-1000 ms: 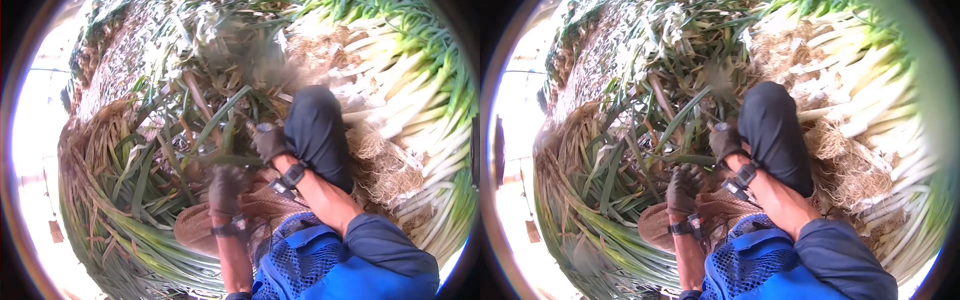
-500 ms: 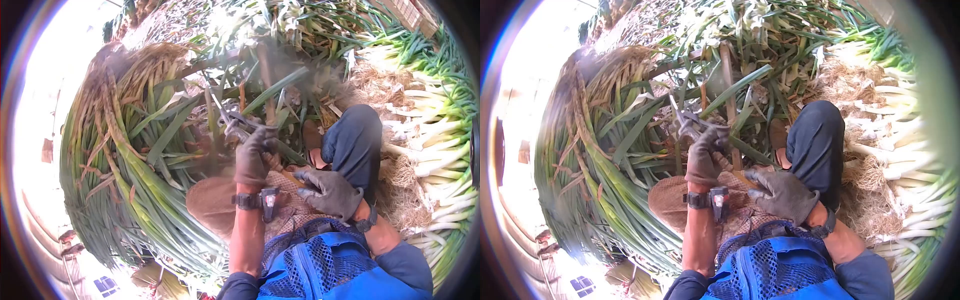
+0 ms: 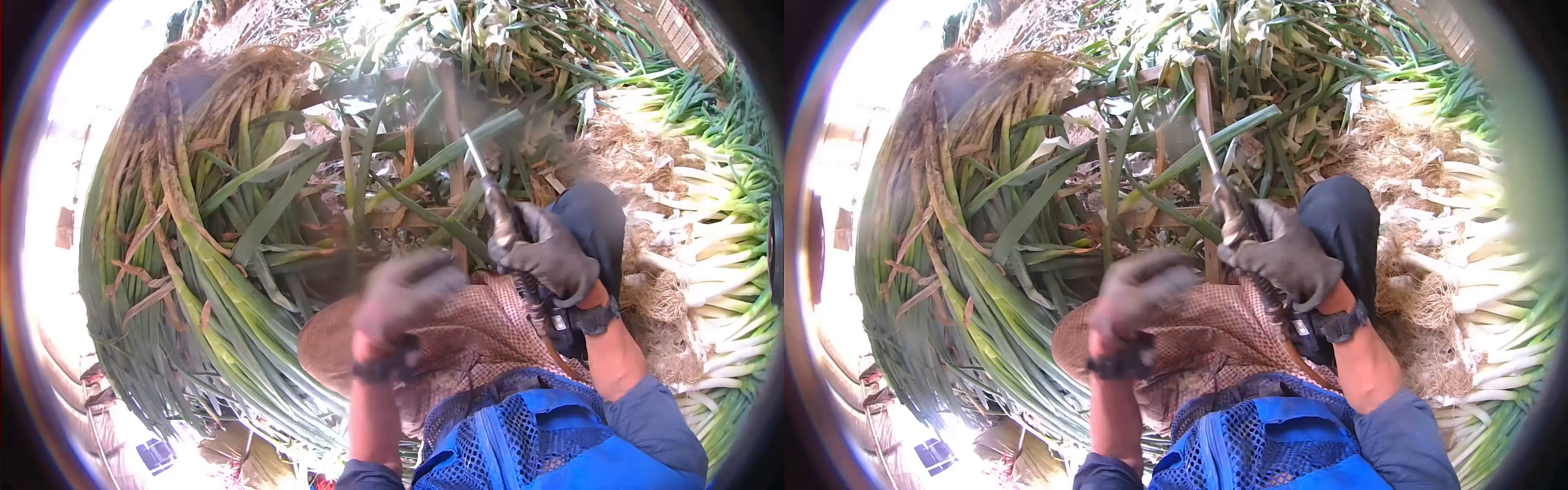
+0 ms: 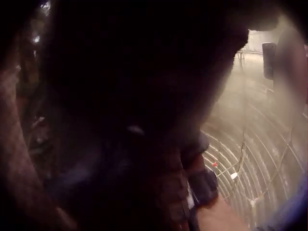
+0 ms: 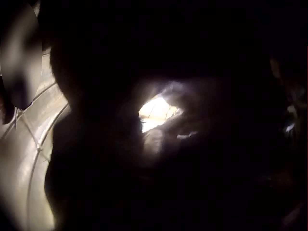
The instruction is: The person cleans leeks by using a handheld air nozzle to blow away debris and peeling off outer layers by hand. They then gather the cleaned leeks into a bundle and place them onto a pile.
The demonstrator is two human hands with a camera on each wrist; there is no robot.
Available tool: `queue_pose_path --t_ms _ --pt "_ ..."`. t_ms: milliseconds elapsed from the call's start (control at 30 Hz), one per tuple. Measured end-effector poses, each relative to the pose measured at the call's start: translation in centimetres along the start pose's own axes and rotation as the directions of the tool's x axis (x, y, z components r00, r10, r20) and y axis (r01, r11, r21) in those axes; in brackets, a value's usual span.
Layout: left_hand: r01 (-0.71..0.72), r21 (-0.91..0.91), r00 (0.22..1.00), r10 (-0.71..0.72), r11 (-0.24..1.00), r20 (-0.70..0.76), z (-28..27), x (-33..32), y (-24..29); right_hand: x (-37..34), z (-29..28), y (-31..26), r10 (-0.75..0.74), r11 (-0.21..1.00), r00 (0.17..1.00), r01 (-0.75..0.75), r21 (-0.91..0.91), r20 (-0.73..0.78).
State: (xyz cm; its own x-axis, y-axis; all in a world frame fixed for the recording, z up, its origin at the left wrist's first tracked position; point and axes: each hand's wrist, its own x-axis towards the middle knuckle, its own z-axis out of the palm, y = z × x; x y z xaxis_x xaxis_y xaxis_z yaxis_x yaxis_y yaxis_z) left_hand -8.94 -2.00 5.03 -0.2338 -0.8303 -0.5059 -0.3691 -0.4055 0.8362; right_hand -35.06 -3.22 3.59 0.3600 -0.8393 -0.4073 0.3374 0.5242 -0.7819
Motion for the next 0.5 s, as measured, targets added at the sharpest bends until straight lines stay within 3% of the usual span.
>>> queue_pose_path --t_ms 33,67,100,133,167,233,300,400,467,500 --pt "0.023 -0.231 0.981 -0.066 0.973 -0.181 -2.0 1.6 -0.2 0.0 -0.9 0.2 -0.028 0.998 1.0 0.027 -0.054 -0.01" --pt "-0.171 -0.213 0.929 0.085 0.962 -0.361 -4.4 4.4 -3.3 0.1 -1.0 -0.3 -0.037 0.999 0.999 0.037 0.02 -0.011" --pt "-0.127 -0.14 0.873 0.044 0.982 -0.486 -5.6 6.1 -3.0 -0.1 -1.0 -1.2 -0.047 0.994 0.999 0.048 0.094 -0.014" --pt "0.044 0.192 0.816 0.075 0.98 -0.573 -8.1 8.5 -4.7 0.0 -1.0 -1.7 -0.058 0.983 0.998 0.06 0.171 -0.02" --pt "0.237 0.481 0.763 0.145 0.844 -0.63 -9.8 10.8 -6.5 0.2 -1.5 -1.6 -0.028 0.977 0.999 0.037 0.212 -0.046" --pt "0.336 0.358 0.829 -0.092 0.871 -0.552 -9.7 13.7 -6.3 0.3 -1.5 -1.7 -0.043 0.983 0.996 0.055 0.174 -0.074" --pt "0.296 0.297 0.883 -0.142 0.908 -0.447 -8.2 15.2 -6.4 0.9 -1.9 -1.2 -0.073 0.98 0.995 0.084 0.182 -0.069" --pt "0.119 0.004 0.96 -0.114 0.993 -0.255 -3.6 15.1 -5.8 1.8 -1.5 -1.5 -0.037 0.986 0.993 0.054 0.156 -0.11" --pt "0.035 0.039 0.983 -0.027 0.999 -0.181 0.4 14.3 -5.4 2.3 -1.5 -1.0 -0.041 0.985 0.992 0.06 0.159 -0.123" --pt "0.089 0.307 0.966 -0.008 0.948 -0.258 2.5 14.0 -5.7 2.5 -1.6 -0.8 -0.044 0.983 0.991 0.066 0.17 -0.125"
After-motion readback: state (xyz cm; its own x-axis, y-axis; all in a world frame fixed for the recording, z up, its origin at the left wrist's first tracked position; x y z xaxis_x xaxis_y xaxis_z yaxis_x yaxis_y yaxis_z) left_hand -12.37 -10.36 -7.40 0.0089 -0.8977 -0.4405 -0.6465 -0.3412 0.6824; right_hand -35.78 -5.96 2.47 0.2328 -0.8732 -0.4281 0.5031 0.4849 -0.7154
